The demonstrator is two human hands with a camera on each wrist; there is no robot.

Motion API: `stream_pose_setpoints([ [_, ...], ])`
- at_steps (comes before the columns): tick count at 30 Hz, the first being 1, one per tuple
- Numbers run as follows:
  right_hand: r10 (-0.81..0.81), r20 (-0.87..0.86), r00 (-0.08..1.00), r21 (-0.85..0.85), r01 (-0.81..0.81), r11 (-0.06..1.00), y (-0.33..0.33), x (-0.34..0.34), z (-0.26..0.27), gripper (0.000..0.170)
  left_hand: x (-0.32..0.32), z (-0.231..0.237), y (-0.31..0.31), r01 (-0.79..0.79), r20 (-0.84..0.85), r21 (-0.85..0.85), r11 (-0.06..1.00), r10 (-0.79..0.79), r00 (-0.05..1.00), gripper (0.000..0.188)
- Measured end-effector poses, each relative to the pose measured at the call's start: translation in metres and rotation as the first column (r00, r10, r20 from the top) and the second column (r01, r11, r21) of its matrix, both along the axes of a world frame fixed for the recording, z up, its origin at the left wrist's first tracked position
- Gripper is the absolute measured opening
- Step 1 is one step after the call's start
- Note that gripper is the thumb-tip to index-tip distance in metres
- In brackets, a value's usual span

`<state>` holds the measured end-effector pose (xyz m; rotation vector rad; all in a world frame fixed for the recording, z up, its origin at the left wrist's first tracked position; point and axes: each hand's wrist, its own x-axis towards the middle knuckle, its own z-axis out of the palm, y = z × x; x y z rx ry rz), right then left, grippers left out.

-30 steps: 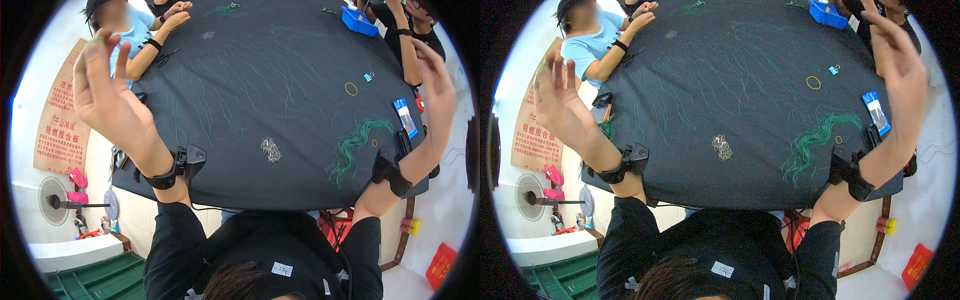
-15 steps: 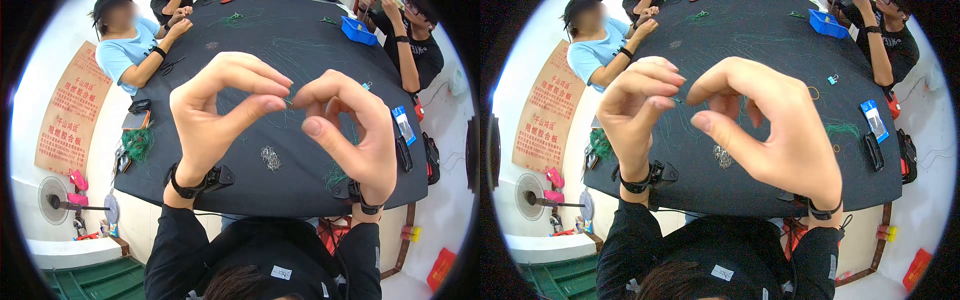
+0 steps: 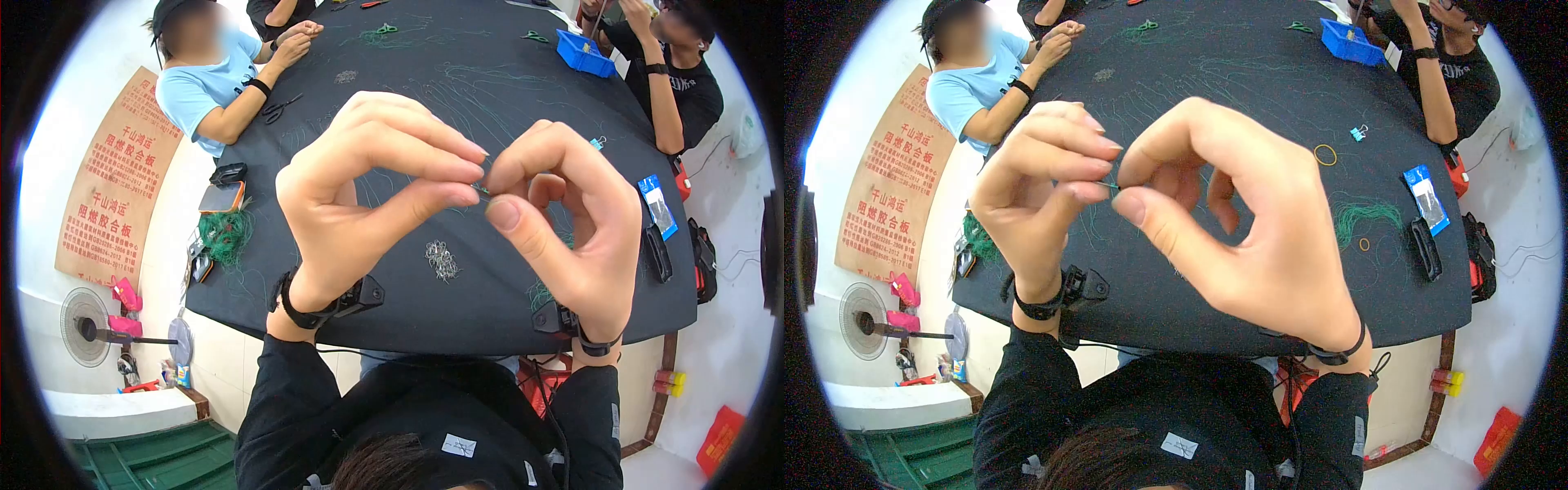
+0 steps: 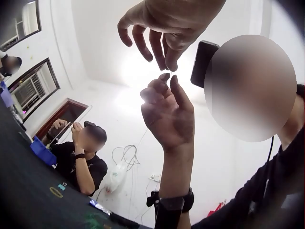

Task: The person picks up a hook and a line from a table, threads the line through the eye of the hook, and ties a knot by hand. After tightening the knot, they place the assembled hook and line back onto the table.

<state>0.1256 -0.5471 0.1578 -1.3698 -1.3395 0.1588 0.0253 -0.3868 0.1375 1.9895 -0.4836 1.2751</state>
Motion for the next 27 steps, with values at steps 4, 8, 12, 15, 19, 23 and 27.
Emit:
stream_pose_setpoints([
  [4, 0.022, 0.025, 0.999, 0.023, -0.023, 0.999, -0.002, -0.002, 0.0, 0.011, 0.0, 0.001, 0.002, -0.036, 0.078, 0.126, 0.991, 0.026, 0.997, 0.021],
  [8, 0.004, 0.082, 0.997, 0.073, -0.01, 0.997, -0.002, -0.003, -0.001, 0.01, -0.003, 0.005, 0.003, -0.135, 0.148, 0.236, 0.962, 0.102, 0.984, 0.031],
  [12, -0.15, 0.272, 0.951, 0.282, 0.071, 0.957, 0.0, -0.006, -0.002, 0.017, -0.01, 0.013, -0.004, -0.268, 0.199, 0.278, 0.922, 0.217, 0.956, 0.037],
  [15, -0.251, 0.393, 0.885, 0.432, 0.064, 0.9, 0.006, -0.003, -0.005, 0.024, -0.014, 0.013, -0.004, -0.305, 0.247, 0.319, 0.897, 0.232, 0.941, 0.036],
  [19, -0.334, 0.473, 0.815, 0.509, 0.057, 0.859, 0.007, -0.003, -0.006, 0.028, -0.017, 0.013, -0.012, -0.399, 0.273, 0.301, 0.866, 0.322, 0.906, 0.028],
  [23, -0.345, 0.486, 0.803, 0.52, 0.052, 0.853, 0.007, -0.004, -0.006, 0.029, -0.016, 0.013, -0.013, -0.425, 0.307, 0.318, 0.848, 0.332, 0.892, 0.026],
  [27, -0.335, 0.496, 0.801, 0.511, 0.043, 0.858, 0.006, -0.003, -0.005, 0.03, -0.015, 0.012, -0.013, -0.436, 0.356, 0.345, 0.831, 0.314, 0.88, 0.025],
])
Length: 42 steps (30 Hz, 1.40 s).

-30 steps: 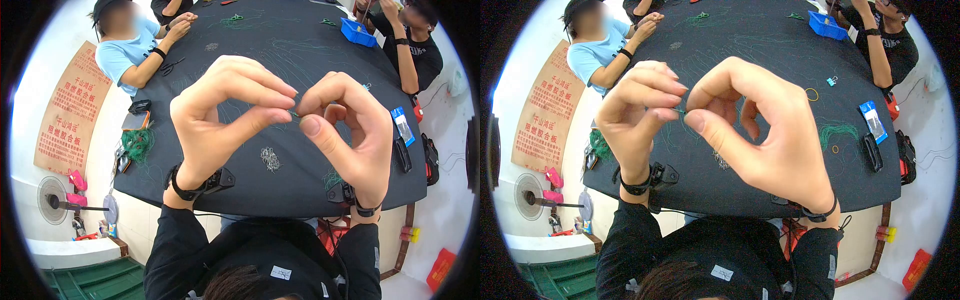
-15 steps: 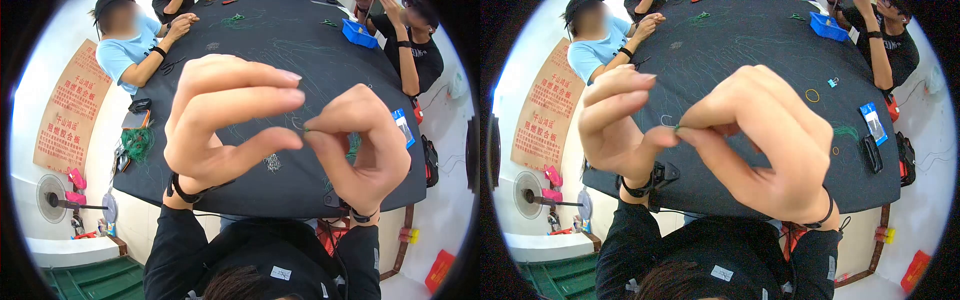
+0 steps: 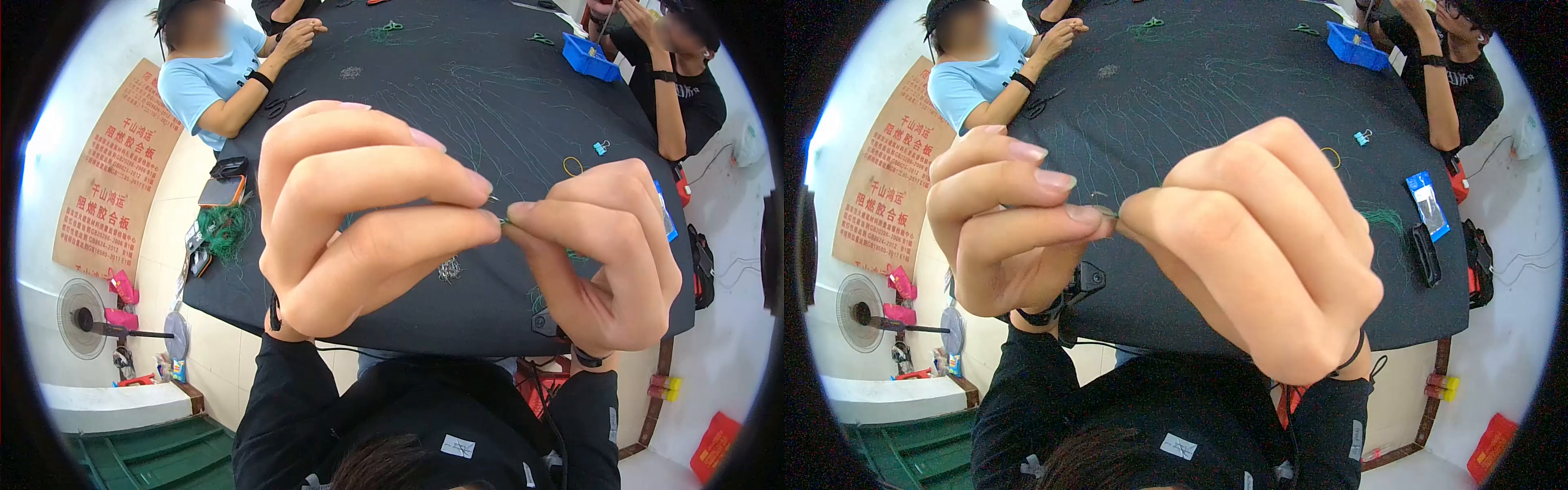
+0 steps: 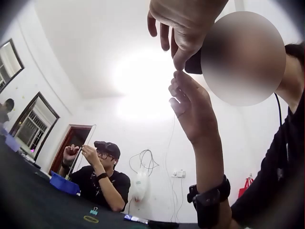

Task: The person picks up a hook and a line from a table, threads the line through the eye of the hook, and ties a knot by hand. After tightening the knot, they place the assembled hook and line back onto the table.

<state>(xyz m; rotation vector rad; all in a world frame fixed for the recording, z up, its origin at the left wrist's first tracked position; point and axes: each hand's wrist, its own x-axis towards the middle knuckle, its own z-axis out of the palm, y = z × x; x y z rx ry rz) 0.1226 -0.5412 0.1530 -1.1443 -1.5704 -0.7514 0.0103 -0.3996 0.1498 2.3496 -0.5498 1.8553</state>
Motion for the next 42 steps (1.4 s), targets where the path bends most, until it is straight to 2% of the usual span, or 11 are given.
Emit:
stream_pose_setpoints([
  [7, 0.002, -0.003, 1.0, 0.005, -0.002, 1.0, 0.0, -0.001, -0.001, 0.031, -0.002, 0.003, 0.008, -0.073, 0.056, 0.205, 0.976, 0.063, 0.996, 0.021],
  [15, 0.043, 0.008, 0.999, 0.03, -0.043, 0.999, 0.003, 0.001, -0.002, 0.033, 0.002, 0.001, 0.004, -0.08, 0.077, 0.186, 0.979, 0.067, 0.995, 0.02],
  [21, 0.069, 0.061, 0.996, 0.068, -0.073, 0.995, 0.008, 0.006, -0.005, 0.035, 0.001, 0.002, 0.002, -0.095, 0.0, 0.165, 0.982, 0.096, 0.995, 0.018],
  [28, 0.088, 0.039, 0.995, 0.057, -0.09, 0.994, 0.009, 0.006, -0.006, 0.034, 0.002, 0.001, 0.005, -0.036, -0.031, 0.147, 0.988, 0.041, 0.999, 0.02],
  [33, 0.085, -0.098, 0.992, -0.101, -0.095, 0.99, -0.001, 0.004, 0.0, 0.026, -0.005, 0.008, 0.012, -0.017, -0.074, 0.123, 0.992, 0.027, 0.997, 0.024],
  [37, 0.13, -0.324, 0.937, -0.215, -0.207, 0.954, -0.01, 0.004, 0.004, 0.011, -0.008, 0.011, 0.014, -0.017, -0.063, 0.081, 0.997, 0.022, 0.998, 0.027],
  [40, 0.135, -0.487, 0.863, -0.254, -0.288, 0.923, -0.012, 0.001, 0.005, 0.009, -0.005, 0.009, 0.013, 0.01, -0.057, 0.089, 0.996, -0.005, 0.998, 0.029],
  [42, 0.179, -0.536, 0.825, -0.255, -0.361, 0.897, -0.012, 0.003, 0.005, 0.009, -0.002, 0.006, 0.011, 0.033, -0.036, 0.069, 0.997, -0.031, 0.999, 0.029],
])
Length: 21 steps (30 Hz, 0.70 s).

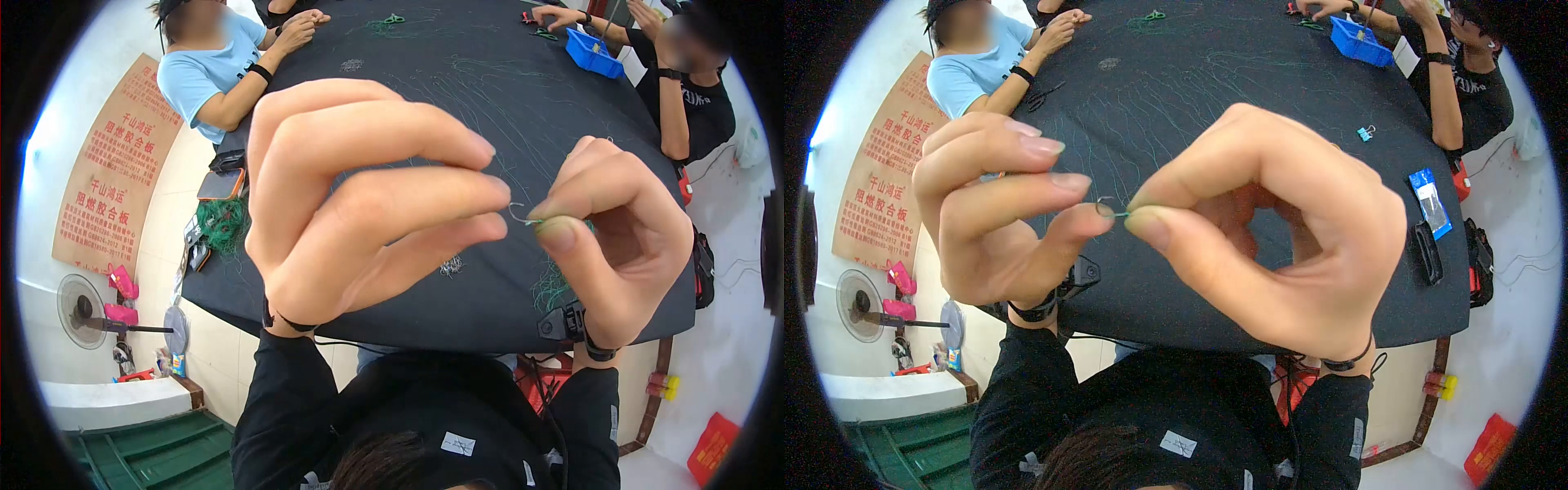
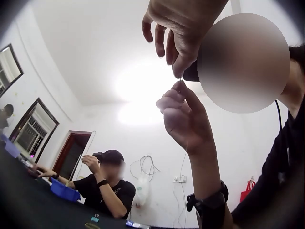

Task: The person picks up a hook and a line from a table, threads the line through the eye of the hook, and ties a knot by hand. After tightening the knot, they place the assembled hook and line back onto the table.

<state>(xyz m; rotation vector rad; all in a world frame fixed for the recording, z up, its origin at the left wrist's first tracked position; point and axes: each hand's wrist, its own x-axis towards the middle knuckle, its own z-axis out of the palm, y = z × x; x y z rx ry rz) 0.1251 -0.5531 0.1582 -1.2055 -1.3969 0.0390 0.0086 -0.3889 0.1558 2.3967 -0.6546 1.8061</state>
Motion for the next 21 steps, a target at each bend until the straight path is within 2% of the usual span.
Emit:
stream_pose_setpoints([
  [5, 0.084, -0.072, 0.994, -0.062, -0.089, 0.994, 0.0, -0.0007, 0.0024, 0.008, 0.0021, -0.0017, 0.0015, 0.077, -0.038, -0.027, 0.997, -0.078, 0.996, 0.023],
  [10, 0.11, 0.009, 0.994, -0.076, -0.109, 0.991, 0.0011, 0.0008, 0.0019, 0.016, 0.0028, -0.0021, 0.0043, 0.185, -0.12, -0.098, 0.978, -0.196, 0.973, 0.019],
  [14, 0.051, 0.07, 0.996, -0.046, -0.048, 0.998, 0.001, -0.0029, 0.0027, 0.024, 0.0032, -0.0036, 0.0039, 0.218, -0.133, -0.157, 0.963, -0.239, 0.962, 0.019],
  [21, 0.028, 0.215, 0.976, 0.075, -0.045, 0.996, 0.0055, -0.0004, -0.0024, 0.021, 0.0028, -0.0028, 0.0043, 0.225, -0.145, -0.148, 0.963, -0.246, 0.958, 0.02],
])
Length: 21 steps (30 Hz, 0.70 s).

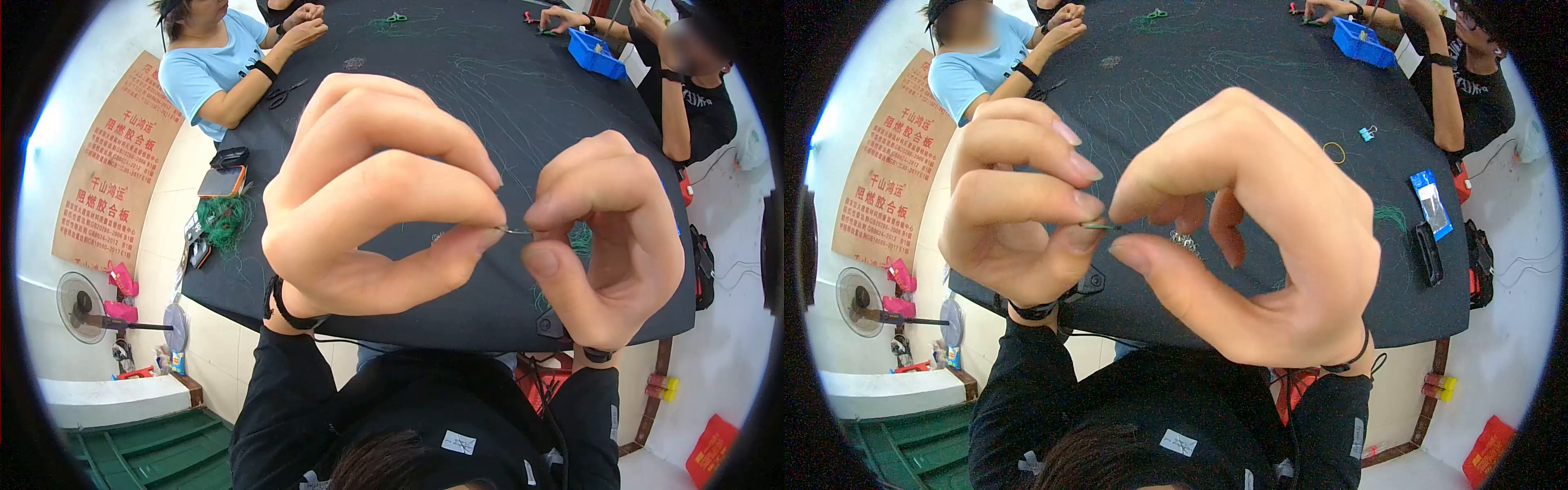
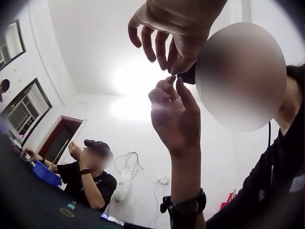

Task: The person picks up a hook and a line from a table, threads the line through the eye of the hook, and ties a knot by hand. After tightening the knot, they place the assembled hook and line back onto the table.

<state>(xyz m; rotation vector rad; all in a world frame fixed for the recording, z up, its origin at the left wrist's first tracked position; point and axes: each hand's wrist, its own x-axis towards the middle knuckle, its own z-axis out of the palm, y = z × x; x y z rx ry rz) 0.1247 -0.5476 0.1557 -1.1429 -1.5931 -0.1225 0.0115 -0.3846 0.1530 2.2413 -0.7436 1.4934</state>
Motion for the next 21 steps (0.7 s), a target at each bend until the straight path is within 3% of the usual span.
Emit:
stream_pose_setpoints([
  [2, 0.012, 0.05, 0.999, 0.027, -0.014, 1.0, 0.001, 0.003, -0.001, 0.02, 0.0, 0.0, 0.001, 0.002, -0.008, 0.018, 1.0, -0.002, 1.0, 0.021],
  [5, -0.005, -0.018, 1.0, -0.048, 0.004, 0.999, -0.002, -0.002, 0.0, 0.018, 0.0, 0.001, 0.003, -0.009, -0.014, 0.058, 0.998, 0.01, 1.0, 0.022],
  [8, 0.042, -0.35, 0.936, -0.231, -0.129, 0.964, -0.006, -0.007, 0.004, 0.017, 0.0, 0.0, 0.003, -0.026, -0.009, 0.074, 0.997, 0.026, 1.0, 0.023],
  [11, 0.071, -0.579, 0.812, -0.283, -0.281, 0.917, -0.007, -0.007, 0.007, 0.017, 0.0, 0.001, 0.001, -0.023, -0.039, 0.054, 0.998, 0.025, 0.999, 0.023],
  [13, 0.075, -0.568, 0.819, -0.319, -0.303, 0.898, -0.007, -0.004, 0.009, 0.018, 0.0, 0.001, 0.002, -0.021, -0.049, 0.056, 0.998, 0.023, 0.999, 0.023],
  [17, 0.052, -0.36, 0.931, -0.424, -0.213, 0.88, -0.01, 0.002, 0.011, 0.014, 0.0, 0.002, 0.004, -0.02, -0.032, 0.048, 0.999, 0.021, 0.999, 0.022],
  [21, 0.036, -0.166, 0.986, -0.332, -0.09, 0.939, -0.003, -0.019, -0.002, 0.009, -0.03, 0.012, 0.019, -0.16, -0.095, -0.043, 0.986, 0.155, 0.983, 0.015],
])
